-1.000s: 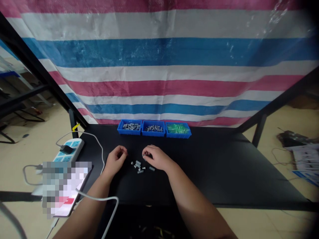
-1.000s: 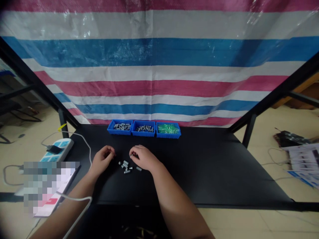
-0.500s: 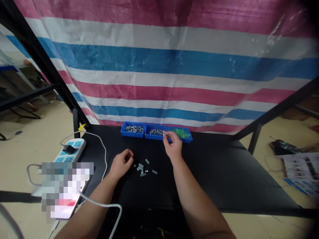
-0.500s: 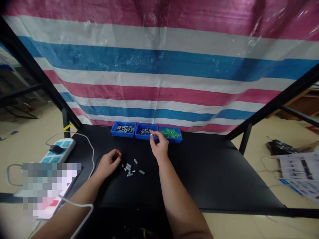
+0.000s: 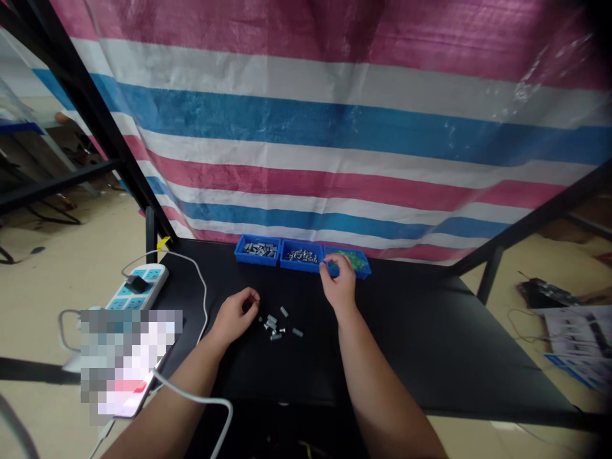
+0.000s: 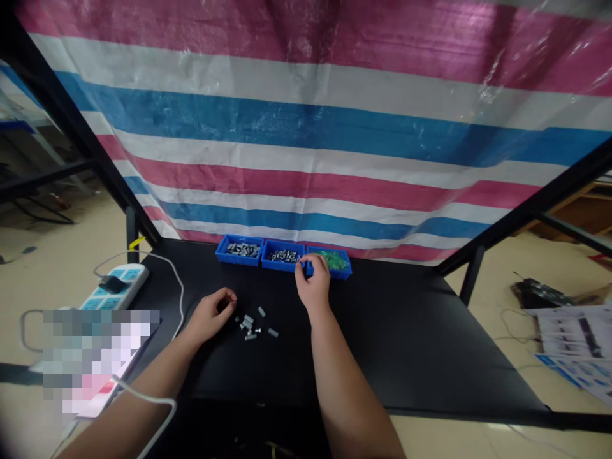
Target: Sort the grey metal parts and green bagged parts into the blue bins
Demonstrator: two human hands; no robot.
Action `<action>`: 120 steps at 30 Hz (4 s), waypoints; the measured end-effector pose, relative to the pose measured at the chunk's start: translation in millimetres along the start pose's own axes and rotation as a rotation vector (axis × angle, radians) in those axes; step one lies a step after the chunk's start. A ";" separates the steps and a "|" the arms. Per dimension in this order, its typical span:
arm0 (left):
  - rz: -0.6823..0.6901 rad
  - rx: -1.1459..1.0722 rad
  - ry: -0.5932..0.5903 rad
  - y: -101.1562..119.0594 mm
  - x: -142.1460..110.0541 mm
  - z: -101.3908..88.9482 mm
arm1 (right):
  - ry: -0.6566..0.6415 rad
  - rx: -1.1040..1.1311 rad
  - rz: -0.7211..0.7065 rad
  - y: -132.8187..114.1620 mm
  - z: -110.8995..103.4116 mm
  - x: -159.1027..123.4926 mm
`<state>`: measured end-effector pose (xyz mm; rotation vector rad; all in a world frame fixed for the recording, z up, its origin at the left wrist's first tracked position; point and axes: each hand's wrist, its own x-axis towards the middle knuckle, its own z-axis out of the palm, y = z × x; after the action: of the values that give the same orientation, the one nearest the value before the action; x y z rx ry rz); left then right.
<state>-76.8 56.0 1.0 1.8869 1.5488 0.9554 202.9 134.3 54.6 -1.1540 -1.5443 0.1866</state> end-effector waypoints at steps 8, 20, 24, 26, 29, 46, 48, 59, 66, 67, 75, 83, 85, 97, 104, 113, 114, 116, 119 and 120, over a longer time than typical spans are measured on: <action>0.224 0.052 -0.108 29.8 14.2 1.0 | -0.564 0.149 0.144 -3.5 -24.2 -48.1; 0.298 0.387 -0.517 47.3 61.6 19.7 | -0.813 -0.045 -0.006 -11.3 -20.3 -90.9; 0.235 0.382 -0.455 49.1 64.0 19.2 | -0.765 -0.008 -0.011 -10.2 -21.5 -88.9; 0.148 0.360 -0.370 48.5 66.2 16.3 | -0.763 0.008 -0.001 -10.6 -23.2 -88.2; 0.053 0.246 -0.159 45.6 73.1 6.1 | -0.767 0.035 0.036 -10.9 -24.9 -87.2; -0.097 -0.328 0.304 45.5 123.1 -42.3 | -0.741 0.140 0.133 -7.3 -21.5 -87.6; -0.051 -0.315 0.273 48.4 112.4 -39.8 | -0.728 0.153 0.124 -7.4 -21.6 -87.5; 0.154 -0.204 -0.150 44.8 23.9 3.3 | -0.629 0.242 0.078 -17.5 -16.6 -90.1; 0.191 -0.340 -0.283 49.1 6.5 13.2 | -0.535 0.325 0.132 -28.4 2.5 -99.0; 0.196 -0.348 -0.271 45.5 6.7 14.1 | -0.536 0.314 0.131 -28.8 2.9 -99.5; 0.055 -0.389 0.013 7.1 16.2 14.8 | -0.828 0.024 -0.108 -33.6 -9.0 -97.4; 0.032 -0.327 0.102 -6.0 19.0 18.0 | -0.810 0.053 -0.049 -26.9 -0.9 -84.8; 0.023 -0.326 0.112 -5.1 18.9 16.8 | -0.704 0.108 0.015 -22.5 -1.1 -76.4; -0.021 -0.352 0.109 -4.7 21.5 16.6 | -0.173 0.132 -0.120 -19.5 -3.3 -6.7; -0.024 -0.362 0.090 -4.5 22.3 15.9 | -0.044 0.065 -0.127 3.1 26.9 17.9; -0.036 -0.340 0.082 -7.7 23.6 18.6 | 0.027 -0.029 -0.087 15.7 37.7 6.9; -0.036 -0.337 0.078 -7.4 23.9 18.6 | 0.023 -0.023 -0.081 14.6 34.3 3.6; -0.037 -0.333 0.071 -7.0 24.6 18.7 | 0.004 -0.010 -0.061 13.2 27.1 -3.1; -0.040 -0.325 0.065 -7.0 25.2 18.9 | -0.028 0.003 -0.036 14.1 18.2 -12.7; -0.040 -0.324 0.063 -7.2 25.2 19.0 | -0.037 0.002 -0.028 15.0 16.1 -15.4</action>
<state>-63.8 82.9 -11.4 1.6074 1.3644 1.1787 196.0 137.8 28.9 -1.1318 -1.5917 0.1914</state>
